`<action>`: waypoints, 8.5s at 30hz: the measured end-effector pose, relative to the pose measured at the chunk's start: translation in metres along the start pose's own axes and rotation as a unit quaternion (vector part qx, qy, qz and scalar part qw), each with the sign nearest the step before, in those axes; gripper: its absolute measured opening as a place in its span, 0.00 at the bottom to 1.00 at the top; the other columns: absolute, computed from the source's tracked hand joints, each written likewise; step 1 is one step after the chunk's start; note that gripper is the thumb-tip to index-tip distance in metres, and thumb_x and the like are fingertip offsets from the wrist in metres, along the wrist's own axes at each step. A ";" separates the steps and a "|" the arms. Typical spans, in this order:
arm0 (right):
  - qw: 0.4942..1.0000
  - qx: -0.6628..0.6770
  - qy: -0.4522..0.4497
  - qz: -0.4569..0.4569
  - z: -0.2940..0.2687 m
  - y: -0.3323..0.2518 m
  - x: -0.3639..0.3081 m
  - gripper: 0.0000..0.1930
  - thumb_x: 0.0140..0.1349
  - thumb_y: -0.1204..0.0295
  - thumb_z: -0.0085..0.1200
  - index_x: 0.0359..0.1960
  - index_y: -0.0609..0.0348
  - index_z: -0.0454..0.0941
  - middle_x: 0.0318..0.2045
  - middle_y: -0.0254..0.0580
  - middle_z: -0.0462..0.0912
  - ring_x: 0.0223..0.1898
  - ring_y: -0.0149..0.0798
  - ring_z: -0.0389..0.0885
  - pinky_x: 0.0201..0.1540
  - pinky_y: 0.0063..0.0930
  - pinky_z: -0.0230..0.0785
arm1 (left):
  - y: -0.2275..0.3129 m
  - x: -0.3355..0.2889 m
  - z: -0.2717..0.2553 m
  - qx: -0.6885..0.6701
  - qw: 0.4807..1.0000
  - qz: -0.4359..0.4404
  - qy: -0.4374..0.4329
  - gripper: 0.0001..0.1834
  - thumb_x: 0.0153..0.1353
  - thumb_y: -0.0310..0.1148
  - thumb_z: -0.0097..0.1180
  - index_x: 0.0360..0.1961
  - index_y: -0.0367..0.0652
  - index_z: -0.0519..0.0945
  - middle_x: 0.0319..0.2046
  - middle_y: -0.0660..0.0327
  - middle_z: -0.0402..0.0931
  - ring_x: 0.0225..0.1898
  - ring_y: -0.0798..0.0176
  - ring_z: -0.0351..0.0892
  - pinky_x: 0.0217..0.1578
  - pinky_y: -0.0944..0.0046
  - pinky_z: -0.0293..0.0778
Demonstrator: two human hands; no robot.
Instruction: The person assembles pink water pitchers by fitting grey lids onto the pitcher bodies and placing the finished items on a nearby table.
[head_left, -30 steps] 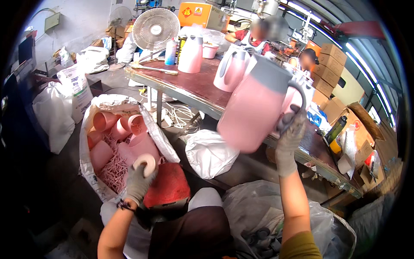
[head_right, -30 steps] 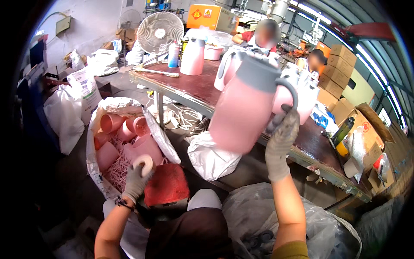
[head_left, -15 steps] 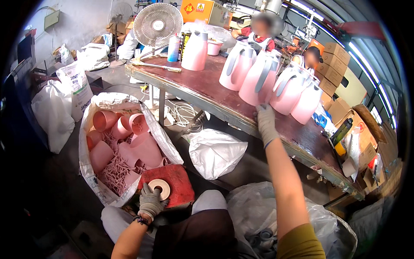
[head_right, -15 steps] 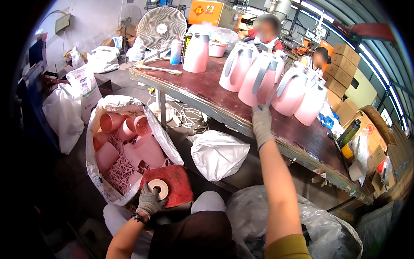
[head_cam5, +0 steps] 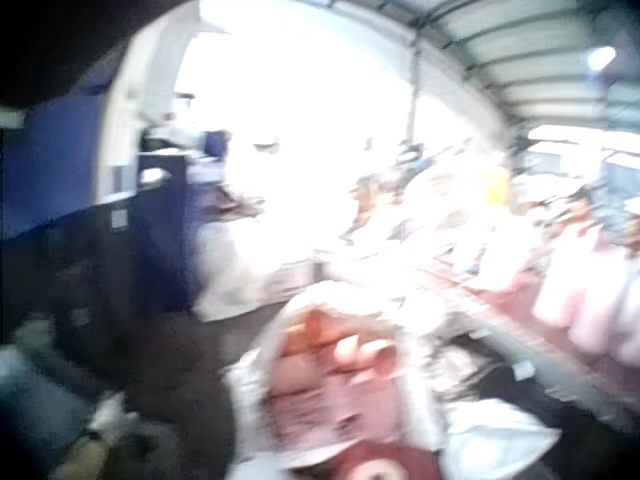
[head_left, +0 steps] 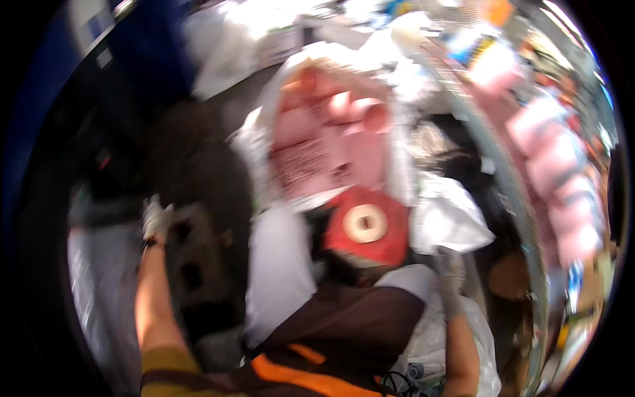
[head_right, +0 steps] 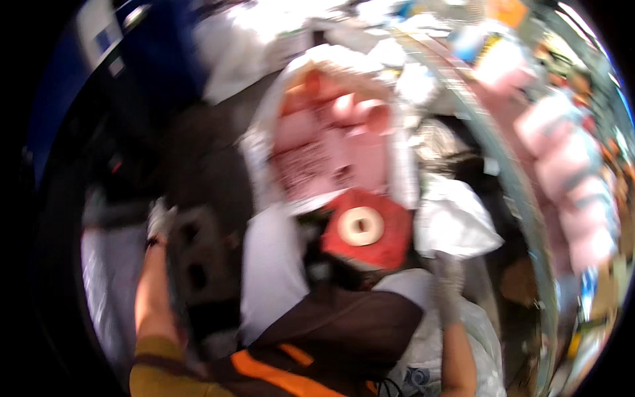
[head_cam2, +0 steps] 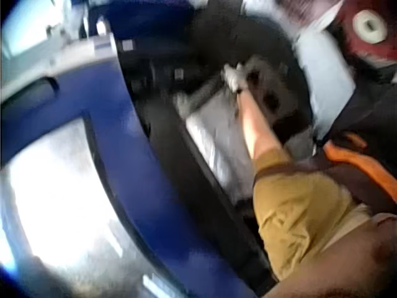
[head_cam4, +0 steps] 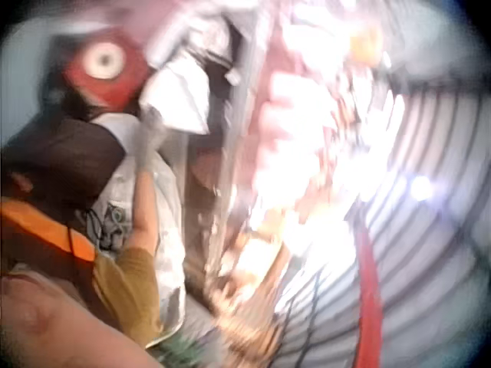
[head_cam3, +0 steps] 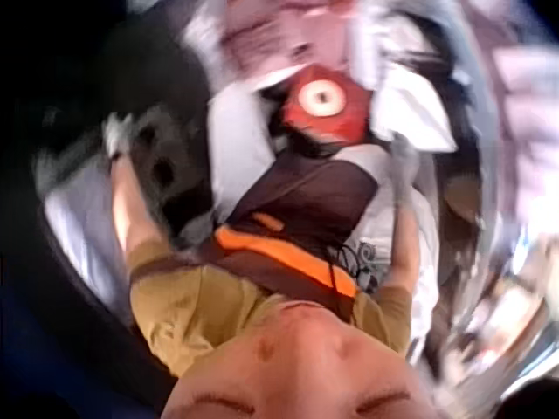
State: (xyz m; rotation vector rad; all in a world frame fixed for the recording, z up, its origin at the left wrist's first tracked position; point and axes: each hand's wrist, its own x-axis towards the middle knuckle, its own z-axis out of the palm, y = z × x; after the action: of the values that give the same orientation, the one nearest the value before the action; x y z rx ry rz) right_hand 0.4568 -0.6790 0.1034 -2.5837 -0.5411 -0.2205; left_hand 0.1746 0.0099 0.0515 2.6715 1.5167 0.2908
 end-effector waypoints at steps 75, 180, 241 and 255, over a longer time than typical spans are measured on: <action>0.941 0.022 -0.203 -0.269 -0.032 -0.149 -0.056 0.17 0.65 0.56 0.49 0.48 0.52 0.75 0.29 0.44 0.83 0.25 0.49 0.84 0.22 0.46 0.74 | 0.380 -0.238 -0.224 -0.158 0.694 0.617 -0.336 0.18 0.56 0.43 0.57 0.45 0.47 0.79 0.27 0.56 0.81 0.34 0.48 0.83 0.35 0.52 0.77; 0.705 -0.294 -0.316 0.563 -0.054 0.254 -0.447 0.21 0.65 0.59 0.52 0.55 0.55 0.78 0.49 0.48 0.83 0.50 0.45 0.83 0.48 0.47 0.75 | 0.372 -0.294 -0.060 -0.609 0.368 0.189 -0.676 0.16 0.64 0.42 0.58 0.27 0.39 0.79 0.47 0.56 0.79 0.50 0.59 0.77 0.57 0.57 0.69; 0.680 0.620 -0.020 0.392 -0.063 -0.095 -0.105 0.19 0.65 0.56 0.58 0.50 0.55 0.77 0.21 0.22 0.61 0.17 0.20 0.56 0.19 0.15 0.50 | 0.366 -0.294 -0.038 -0.652 0.185 -0.062 -0.732 0.32 0.67 0.57 0.50 0.58 0.39 0.71 0.54 0.54 0.75 0.56 0.58 0.74 0.60 0.54 0.70; 0.718 0.575 -0.034 0.391 -0.044 -0.101 -0.095 0.19 0.66 0.56 0.57 0.49 0.57 0.78 0.19 0.20 0.63 0.16 0.17 0.57 0.17 0.14 0.49 | 0.361 -0.292 -0.024 -0.654 0.155 -0.115 -0.732 0.42 0.61 0.64 0.51 0.60 0.35 0.70 0.56 0.52 0.74 0.58 0.57 0.73 0.62 0.55 0.68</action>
State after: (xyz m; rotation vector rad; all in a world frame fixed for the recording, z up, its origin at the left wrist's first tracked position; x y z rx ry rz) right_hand 0.3261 -0.6518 0.1615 -1.3574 0.3784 0.4020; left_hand 0.3295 -0.4271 0.0866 0.2615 0.1905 -0.6140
